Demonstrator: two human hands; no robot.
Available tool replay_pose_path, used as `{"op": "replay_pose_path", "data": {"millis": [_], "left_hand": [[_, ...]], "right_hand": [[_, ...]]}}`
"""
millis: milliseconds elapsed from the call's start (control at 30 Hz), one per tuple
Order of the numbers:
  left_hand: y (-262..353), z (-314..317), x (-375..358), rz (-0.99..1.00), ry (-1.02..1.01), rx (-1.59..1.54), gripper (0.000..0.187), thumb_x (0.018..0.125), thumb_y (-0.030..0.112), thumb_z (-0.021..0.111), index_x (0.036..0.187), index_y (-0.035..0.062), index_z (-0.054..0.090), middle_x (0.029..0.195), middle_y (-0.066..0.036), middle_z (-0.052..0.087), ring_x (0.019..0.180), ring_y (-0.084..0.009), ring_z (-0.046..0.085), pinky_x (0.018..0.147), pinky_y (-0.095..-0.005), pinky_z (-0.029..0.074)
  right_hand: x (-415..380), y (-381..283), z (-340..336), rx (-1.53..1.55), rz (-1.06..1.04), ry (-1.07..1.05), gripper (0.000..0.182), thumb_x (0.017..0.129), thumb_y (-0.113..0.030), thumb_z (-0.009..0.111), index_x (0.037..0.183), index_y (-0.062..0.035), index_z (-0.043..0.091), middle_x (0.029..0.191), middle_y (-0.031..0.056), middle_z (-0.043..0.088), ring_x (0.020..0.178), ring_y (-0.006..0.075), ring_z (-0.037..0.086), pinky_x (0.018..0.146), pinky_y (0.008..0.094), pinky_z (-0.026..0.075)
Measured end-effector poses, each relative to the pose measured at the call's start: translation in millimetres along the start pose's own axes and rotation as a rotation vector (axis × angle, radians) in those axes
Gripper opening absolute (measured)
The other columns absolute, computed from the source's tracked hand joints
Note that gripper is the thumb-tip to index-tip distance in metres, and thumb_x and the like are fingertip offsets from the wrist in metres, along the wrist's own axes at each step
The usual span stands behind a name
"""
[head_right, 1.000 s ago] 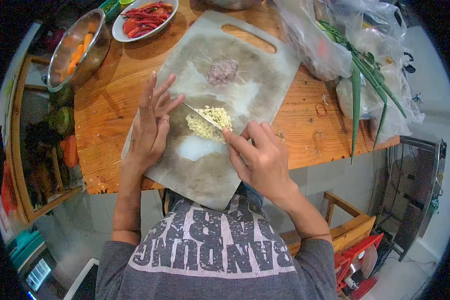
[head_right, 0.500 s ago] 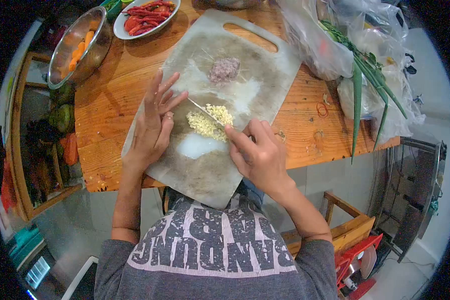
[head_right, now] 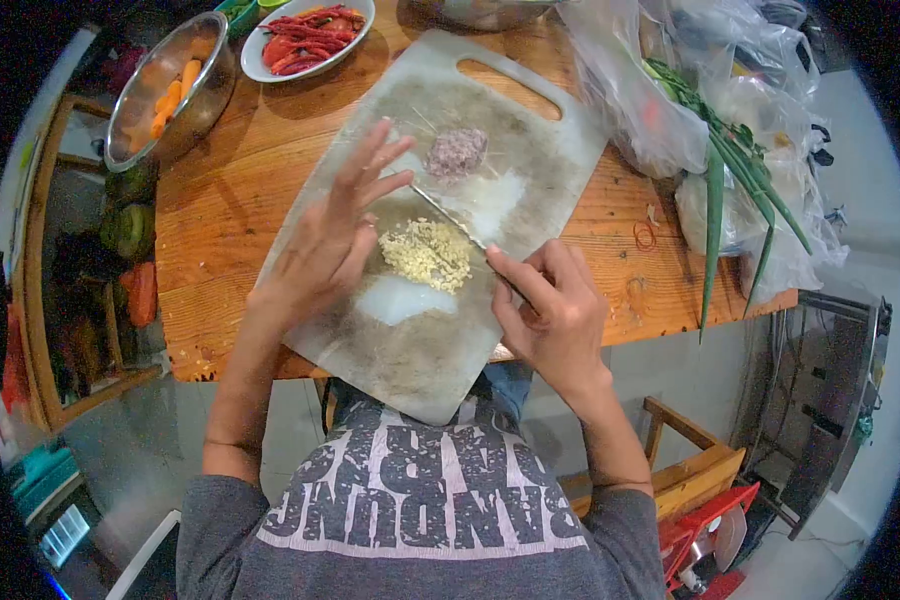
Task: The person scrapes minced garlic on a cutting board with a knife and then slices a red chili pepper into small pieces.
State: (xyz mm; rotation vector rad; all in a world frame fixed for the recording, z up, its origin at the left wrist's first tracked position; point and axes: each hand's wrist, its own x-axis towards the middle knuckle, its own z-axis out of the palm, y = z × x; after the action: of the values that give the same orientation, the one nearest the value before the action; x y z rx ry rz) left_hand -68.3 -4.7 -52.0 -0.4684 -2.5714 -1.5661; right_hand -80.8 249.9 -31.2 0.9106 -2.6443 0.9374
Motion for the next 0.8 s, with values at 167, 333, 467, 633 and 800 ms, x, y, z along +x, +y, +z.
{"op": "replay_pose_path", "data": {"millis": [167, 333, 467, 633, 800], "left_hand": [[-6.9, 7.0, 2.6, 0.054, -0.012, 0.179, 0.095, 0.078, -0.019, 0.041, 0.16, 0.0183, 0.011, 0.142, -0.017, 0.058, 0.119, -0.0328, 0.065, 0.093, -0.042, 0.054], [0.0, -12.4, -11.6, 0.113, 0.032, 0.242, 0.078, 0.083, -0.015, 0.052, 0.153, 0.0152, 0.036, 0.127, -0.015, 0.068, 0.101, -0.0317, 0.07, 0.085, -0.0394, 0.057], [-10.4, -16.7, -25.1, 0.202, 0.03, 0.403, 0.051, 0.086, -0.007, 0.063, 0.133, 0.0118, 0.063, 0.114, -0.014, 0.072, 0.093, -0.0275, 0.072, 0.079, -0.0361, 0.058], [-5.1, -14.0, -25.1, 0.128, 0.068, 0.436, 0.044, 0.086, -0.002, 0.068, 0.128, 0.0124, 0.069, 0.103, -0.013, 0.074, 0.088, -0.0264, 0.072, 0.077, -0.0354, 0.058], [16.0, -19.0, -30.3, 0.06, 0.119, 0.475, 0.049, 0.084, -0.001, 0.071, 0.13, 0.0141, 0.067, 0.098, -0.012, 0.074, 0.083, -0.0252, 0.071, 0.073, -0.035, 0.057]], "right_hand": [[-13.1, 5.4, 9.5, -0.009, 0.008, -0.01, 0.04, 0.07, 0.003, 0.076, 0.108, -0.0102, 0.076, 0.075, 0.0044, 0.052, 0.067, 0.0202, 0.052, 0.055, 0.0322, 0.042], [-7.6, 1.3, 2.9, -0.048, -0.082, -0.062, 0.038, 0.073, -0.001, 0.078, 0.11, -0.0094, 0.074, 0.083, 0.0048, 0.057, 0.072, 0.0202, 0.055, 0.057, 0.0315, 0.044], [-9.4, 15.9, 11.4, -0.042, -0.064, -0.067, 0.036, 0.076, -0.004, 0.078, 0.111, -0.0107, 0.074, 0.09, 0.0048, 0.062, 0.079, 0.0197, 0.059, 0.066, 0.0321, 0.046], [-4.6, 16.5, 15.9, -0.167, -0.106, -0.011, 0.035, 0.079, -0.005, 0.075, 0.112, -0.0153, 0.074, 0.093, 0.0029, 0.063, 0.086, 0.0202, 0.059, 0.093, 0.0418, 0.039], [11.0, 10.8, 10.2, -0.192, -0.164, 0.041, 0.04, 0.076, -0.005, 0.073, 0.113, -0.0176, 0.074, 0.095, 0.0016, 0.063, 0.091, 0.0221, 0.058, 0.096, 0.0435, 0.035]]}}
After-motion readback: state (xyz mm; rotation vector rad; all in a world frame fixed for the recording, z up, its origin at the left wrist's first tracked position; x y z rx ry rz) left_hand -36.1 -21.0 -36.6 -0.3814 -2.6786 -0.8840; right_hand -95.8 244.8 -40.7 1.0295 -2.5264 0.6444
